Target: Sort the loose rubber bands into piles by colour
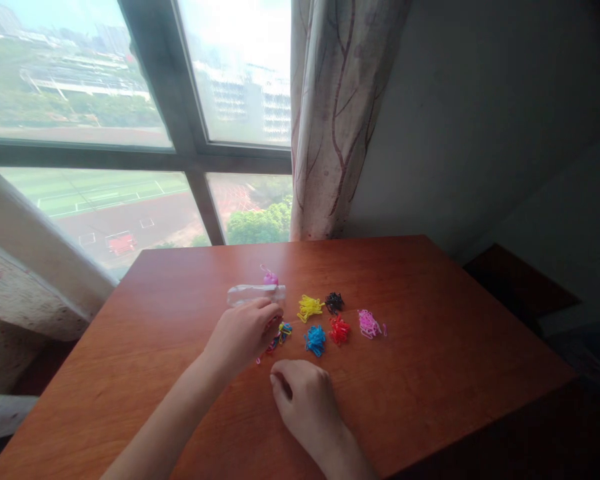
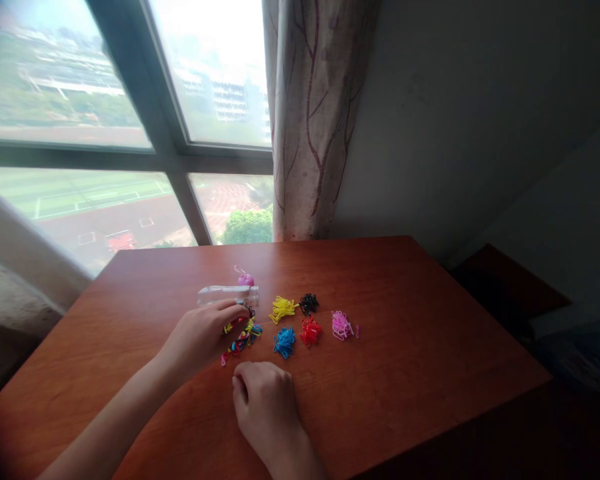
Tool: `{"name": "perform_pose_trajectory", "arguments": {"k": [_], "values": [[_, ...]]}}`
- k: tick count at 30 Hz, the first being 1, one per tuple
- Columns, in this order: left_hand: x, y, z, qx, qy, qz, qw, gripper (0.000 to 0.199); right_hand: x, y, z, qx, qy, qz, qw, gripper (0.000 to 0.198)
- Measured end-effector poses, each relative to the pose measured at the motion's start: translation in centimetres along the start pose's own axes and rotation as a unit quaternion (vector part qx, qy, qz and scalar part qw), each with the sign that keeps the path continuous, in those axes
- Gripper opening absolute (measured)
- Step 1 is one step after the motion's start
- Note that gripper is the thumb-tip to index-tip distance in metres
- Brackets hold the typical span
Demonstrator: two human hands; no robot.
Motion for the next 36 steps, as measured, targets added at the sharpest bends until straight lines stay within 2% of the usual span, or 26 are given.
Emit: {"name": "perform_pose_trajectory", "arguments": {"k": [5, 12, 20, 31, 36], "values": [[1.6, 0.1, 3.9, -0.012, -0.03, 0.099, 0.995, 0.018, 0.0, 0.2, 0.0, 0.005, 0.001, 0.012, 1.0, 0.012], [2.3, 2.9, 6.8, 0.034, -0.096, 0.123, 0.987, 0.024, 0.1, 0.3, -0.1, 0.006, 0.004, 0.03, 1.0, 0.013], [2.1, 5.0, 7.4, 0.048, -0.135, 0.123, 0.982, 0.024, -0.2, 0.0, -0.2, -0.021, 0.02, 0.032, 0.999, 0.014], [2.0, 5.2, 7.3, 0.036, -0.159, 0.1, 0.982, 0.014, -0.1, 0.0, -0.2, -0.031, 0.009, 0.047, 0.998, 0.014], [2.0, 5.3, 7.4, 0.043, -0.167, 0.081, 0.982, 0.017, -0.1, 0.0, -0.2, -0.03, 0.004, 0.051, 0.998, 0.014]]}}
Point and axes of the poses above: each hand's wrist, its own z-axis away from the middle knuckle, its own y-axis out of the palm, x = y × z, the point moved 9 cm from there along -z, towards the middle knuckle, and after that the axes turned 5 degrees about x, right-handed, at the moved point
